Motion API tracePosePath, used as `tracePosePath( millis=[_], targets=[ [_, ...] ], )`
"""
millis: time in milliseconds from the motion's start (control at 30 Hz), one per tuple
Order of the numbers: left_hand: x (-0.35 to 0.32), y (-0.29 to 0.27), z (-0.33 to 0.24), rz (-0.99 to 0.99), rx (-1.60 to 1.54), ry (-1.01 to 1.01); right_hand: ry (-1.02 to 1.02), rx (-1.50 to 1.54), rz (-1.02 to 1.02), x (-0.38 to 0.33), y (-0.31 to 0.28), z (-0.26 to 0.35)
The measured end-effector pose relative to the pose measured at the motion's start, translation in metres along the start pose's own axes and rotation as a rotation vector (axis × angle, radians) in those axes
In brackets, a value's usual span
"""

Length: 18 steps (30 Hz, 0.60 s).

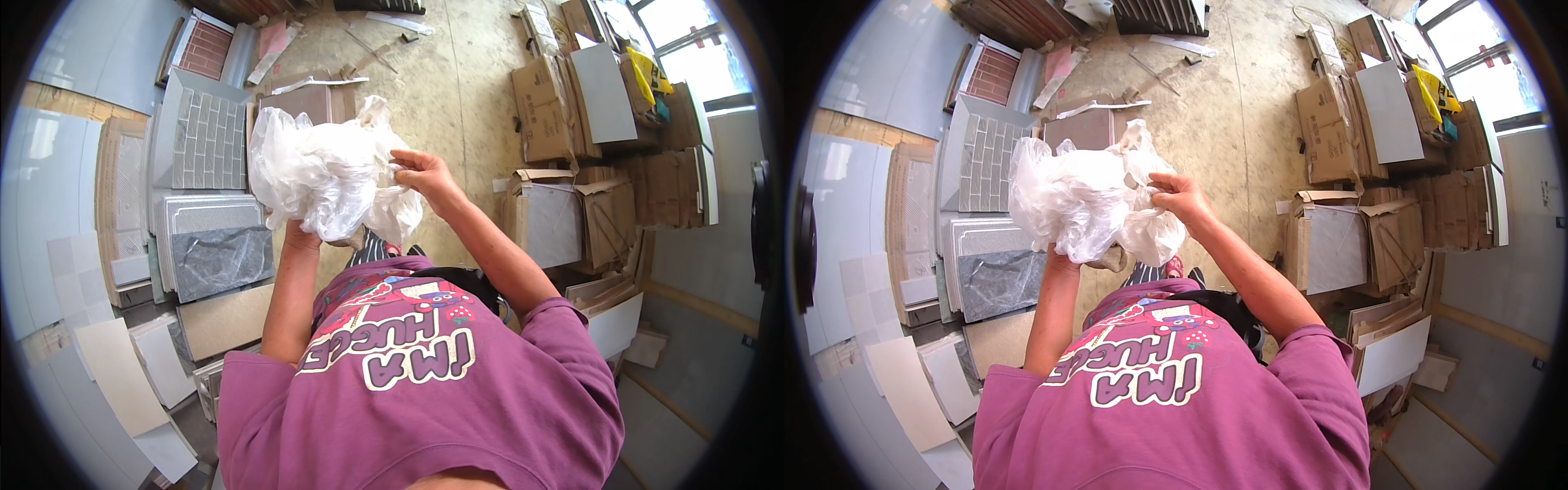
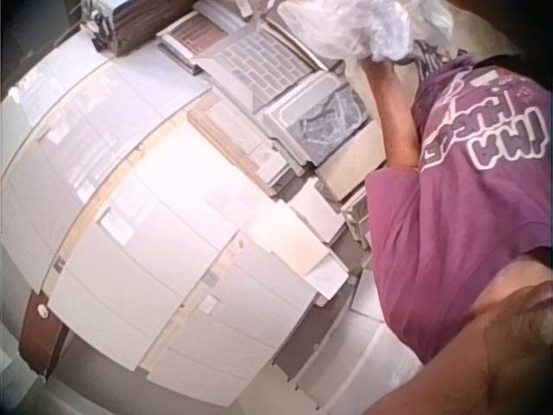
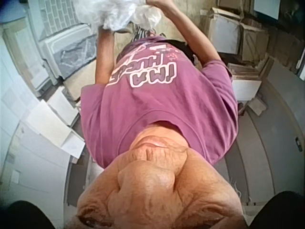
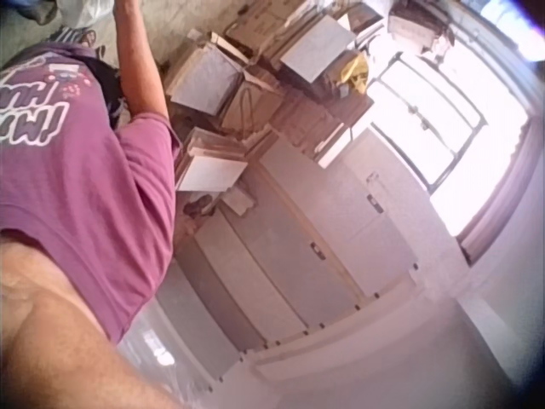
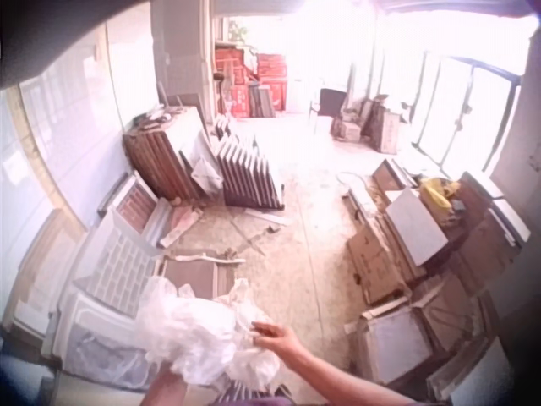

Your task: The person wipes the white surfaces of several cabinet panels with a cloth and then wraps the cloth inside a plastic bag.

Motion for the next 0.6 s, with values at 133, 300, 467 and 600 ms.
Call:
tracePosePath(
  millis=[133, 300, 467, 600],
  targets=[
    [0.023, -0.005, -0.006, -0.106, -0.097, -0.023, -0.01, -0.2, -0.061, 0.022, -0.012, 0.002],
    [0.055, -0.03, -0.01, -0.14, 0.112, 0.074, 0.013, -0.37, -0.173, 0.062, -0.019, 0.01],
    [0.1, -0.015, -0.035, -0.104, 0.293, 0.043, -0.017, -0.305, -0.301, 0.092, -0.027, 0.018],
    [0.127, -0.021, -0.046, -0.221, 0.637, 0.042, 0.14, -0.176, -0.305, 0.111, -0.032, 0.027]
  ],
)
Point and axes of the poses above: each hand's wrist, its own x-axis towards the middle knuckle, its own y-axis out of the palm, z = x × y, the point moved 4 cm from there along x, towards the middle knuckle, and after that the axes turned 7 degrees about x, right-handed, at the moved point
